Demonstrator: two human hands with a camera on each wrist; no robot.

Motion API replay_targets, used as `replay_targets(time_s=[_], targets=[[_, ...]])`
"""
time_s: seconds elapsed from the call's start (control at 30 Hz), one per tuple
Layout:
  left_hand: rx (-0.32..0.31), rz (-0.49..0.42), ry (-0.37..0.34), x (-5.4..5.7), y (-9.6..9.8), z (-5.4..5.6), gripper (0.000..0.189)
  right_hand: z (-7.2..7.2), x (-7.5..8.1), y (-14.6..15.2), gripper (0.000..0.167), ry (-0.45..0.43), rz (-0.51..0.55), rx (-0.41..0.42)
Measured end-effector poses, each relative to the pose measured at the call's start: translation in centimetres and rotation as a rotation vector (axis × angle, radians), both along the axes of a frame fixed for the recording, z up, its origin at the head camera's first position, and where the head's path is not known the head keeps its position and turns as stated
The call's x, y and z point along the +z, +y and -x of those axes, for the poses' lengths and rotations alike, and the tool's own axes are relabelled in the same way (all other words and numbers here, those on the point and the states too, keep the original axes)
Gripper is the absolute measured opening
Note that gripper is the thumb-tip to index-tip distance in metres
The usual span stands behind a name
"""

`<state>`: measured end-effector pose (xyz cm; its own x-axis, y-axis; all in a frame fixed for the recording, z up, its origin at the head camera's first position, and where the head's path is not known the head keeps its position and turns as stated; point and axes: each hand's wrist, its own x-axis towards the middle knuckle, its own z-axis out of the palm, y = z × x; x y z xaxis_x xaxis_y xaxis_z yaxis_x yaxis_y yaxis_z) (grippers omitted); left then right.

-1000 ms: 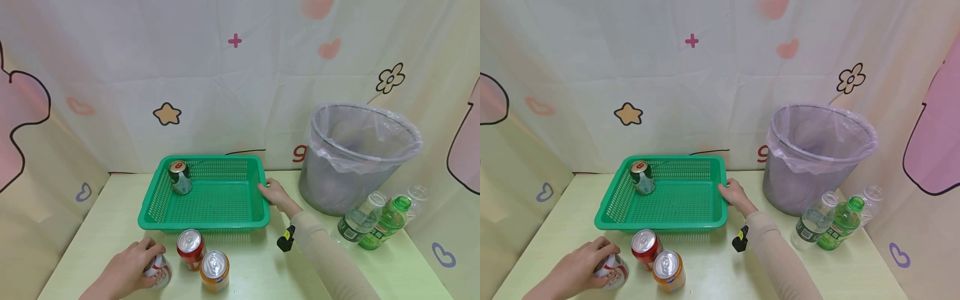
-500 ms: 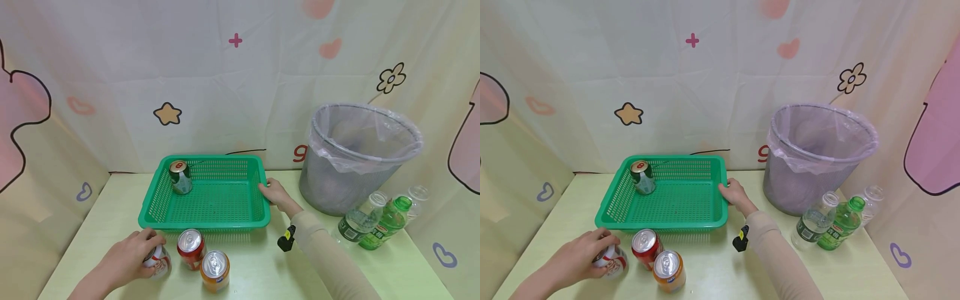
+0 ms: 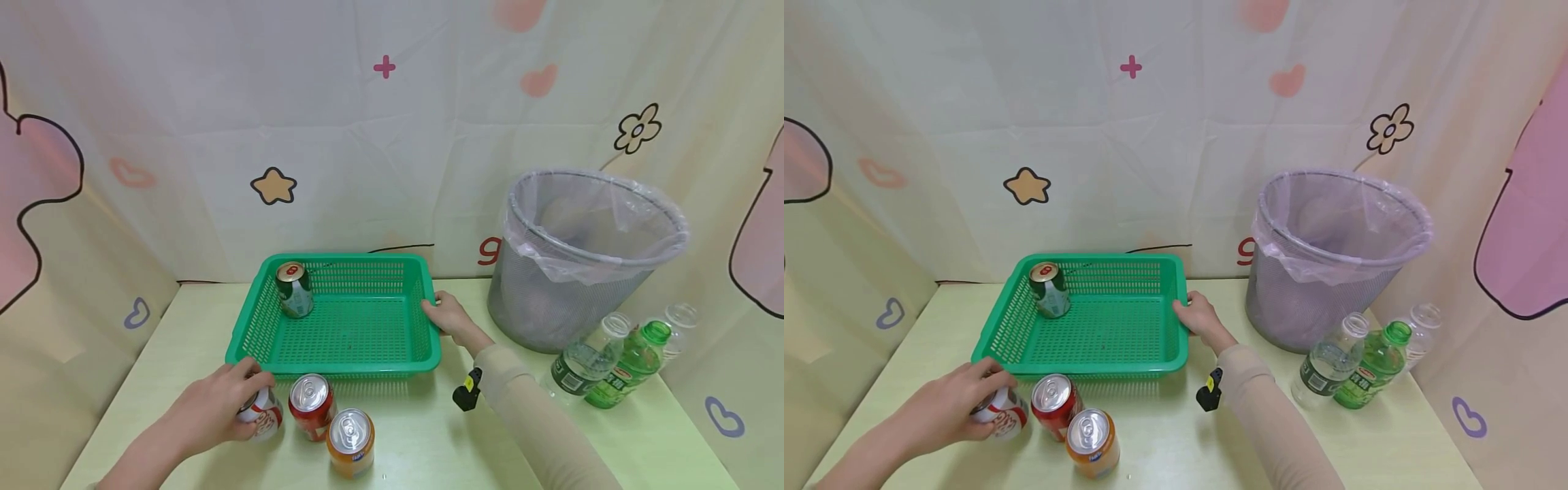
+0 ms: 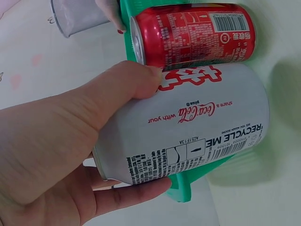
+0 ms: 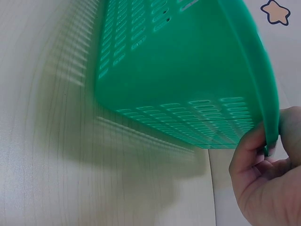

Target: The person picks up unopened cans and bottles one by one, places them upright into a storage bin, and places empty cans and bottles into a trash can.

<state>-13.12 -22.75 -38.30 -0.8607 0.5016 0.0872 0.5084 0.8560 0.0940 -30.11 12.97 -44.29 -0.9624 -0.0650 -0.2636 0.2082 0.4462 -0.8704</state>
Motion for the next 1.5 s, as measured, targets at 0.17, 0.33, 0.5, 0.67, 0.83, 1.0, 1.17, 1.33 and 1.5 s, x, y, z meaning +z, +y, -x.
replay_targets(time_s=[0.17, 0.33, 0.5, 0.67, 0.83, 1.0, 1.17, 1.33, 1.5], targets=[[-0.001, 0.015, 0.003, 0.9, 0.1, 0.1, 0.046, 0.0, -0.1, 0.0, 0.036, 0.005, -0.003, 0.002], [-0.01, 0.031, -0.005, 1.5, -0.1, 0.4, 0.046, 0.0, -0.1, 0.0, 0.035, 0.002, 0.002, 0.005], [-0.024, 0.046, 0.006, 2.3, 0.0, 0.5, 0.045, 0.1, -0.1, 0.1, 0.035, 0.0, 0.007, 0.007], [-0.037, 0.054, 0.007, 3.2, 0.1, 0.7, 0.044, 0.0, -0.1, 0.2, 0.036, -0.004, 0.014, 0.003], [-0.048, 0.048, 0.028, 4.1, 0.1, 0.8, 0.043, 0.0, -0.1, 0.2, 0.035, 0.006, 0.019, 0.002], [-0.055, 0.043, 0.03, 4.9, 0.0, 0.8, 0.043, 0.0, -0.1, 0.0, 0.036, -0.001, 0.008, 0.0], [-0.059, 0.051, 0.042, 5.8, 0.1, 1.0, 0.043, 0.0, 0.0, 0.0, 0.037, -0.002, 0.008, 0.0], [-0.055, 0.054, 0.068, 6.5, 0.0, 1.3, 0.043, -0.1, 0.1, 0.0, 0.038, -0.004, 0.01, -0.002], [-0.061, 0.048, 0.075, 7.0, 0.0, 2.0, 0.042, -0.1, 0.2, 0.0, 0.037, -0.002, 0.003, -0.003]])
